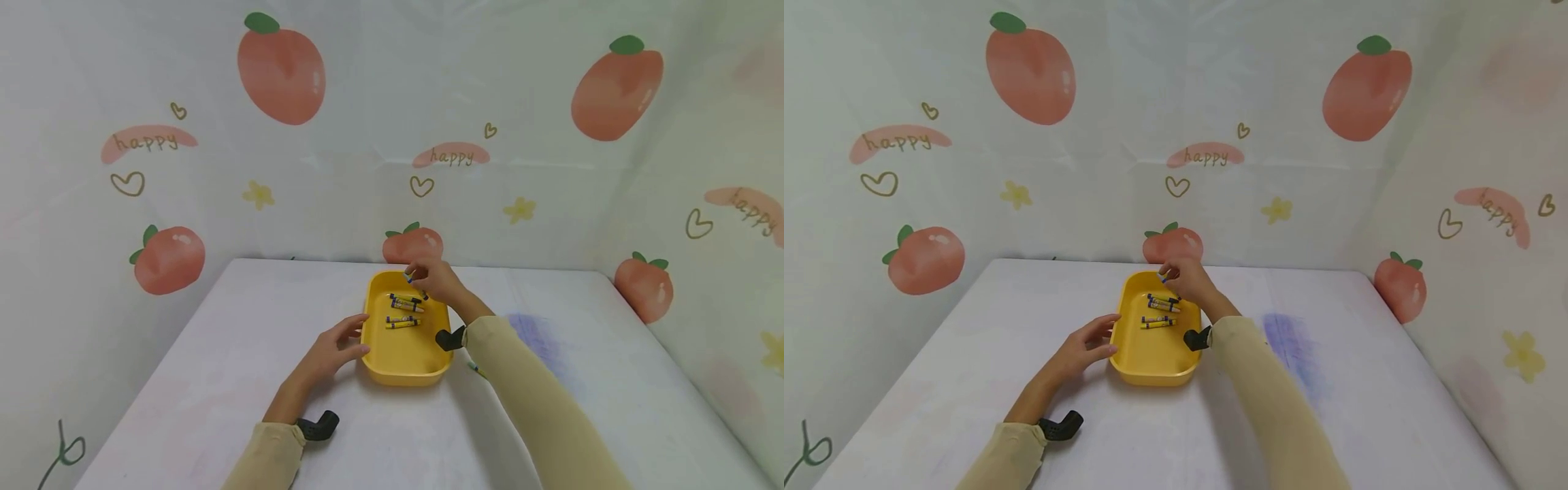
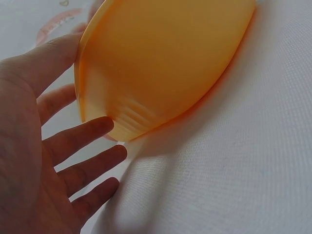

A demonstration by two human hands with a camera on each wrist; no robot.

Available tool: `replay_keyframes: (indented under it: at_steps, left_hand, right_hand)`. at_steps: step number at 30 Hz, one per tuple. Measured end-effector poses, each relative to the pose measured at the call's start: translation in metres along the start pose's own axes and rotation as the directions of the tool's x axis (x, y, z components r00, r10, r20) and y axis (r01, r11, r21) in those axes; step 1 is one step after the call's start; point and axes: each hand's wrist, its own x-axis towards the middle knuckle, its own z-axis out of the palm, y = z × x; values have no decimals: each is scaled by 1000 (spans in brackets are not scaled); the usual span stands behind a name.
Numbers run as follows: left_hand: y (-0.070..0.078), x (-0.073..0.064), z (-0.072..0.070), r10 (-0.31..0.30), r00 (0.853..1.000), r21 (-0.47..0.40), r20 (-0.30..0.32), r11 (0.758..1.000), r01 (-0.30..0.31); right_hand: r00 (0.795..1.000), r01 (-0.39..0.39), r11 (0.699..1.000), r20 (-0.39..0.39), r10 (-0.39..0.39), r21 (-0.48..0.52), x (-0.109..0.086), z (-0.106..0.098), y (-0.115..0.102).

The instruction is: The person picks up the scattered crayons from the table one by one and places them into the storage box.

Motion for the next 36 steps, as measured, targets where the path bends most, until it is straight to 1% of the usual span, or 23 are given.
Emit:
replay_keyframes:
  at_steps: [3, 9, 15, 21, 24, 31, 36]
  left_hand:
    - [1, 0, 0, -3, 1000, 1, 3, 1000, 3]
    - [-1, 0, 1, -4, 1000, 2, 7, 1000, 4]
    - [-2, 1, 1, 7, 1000, -3, 19, 1000, -7]
    - [-2, 1, 1, -5, 1000, 6, 12, 1000, 5]
    - [-2, 1, 0, -8, 1000, 6, 8, 1000, 8]
    - [-1, 1, 0, -11, 1000, -3, 9, 1000, 11]
    - [-1, 0, 0, -14, 1000, -3, 5, 1000, 14]
  right_hand:
    - [1000, -7, 1000, 15, 8, -25, -1, 3, 0]
    - [1000, 3, 998, 23, -2, -61, -1, 6, 3]
    - [1000, -8, 998, 28, 9, -57, -1, 4, 3]
    - [1000, 19, 997, 6, -18, -71, -4, -3, 4]
    - [1000, 21, 998, -6, -22, -58, -6, -7, 6]
    - [1000, 18, 999, -14, -19, -36, -14, -18, 14]
    - [1000, -12, 999, -12, 12, -37, -21, -27, 24]
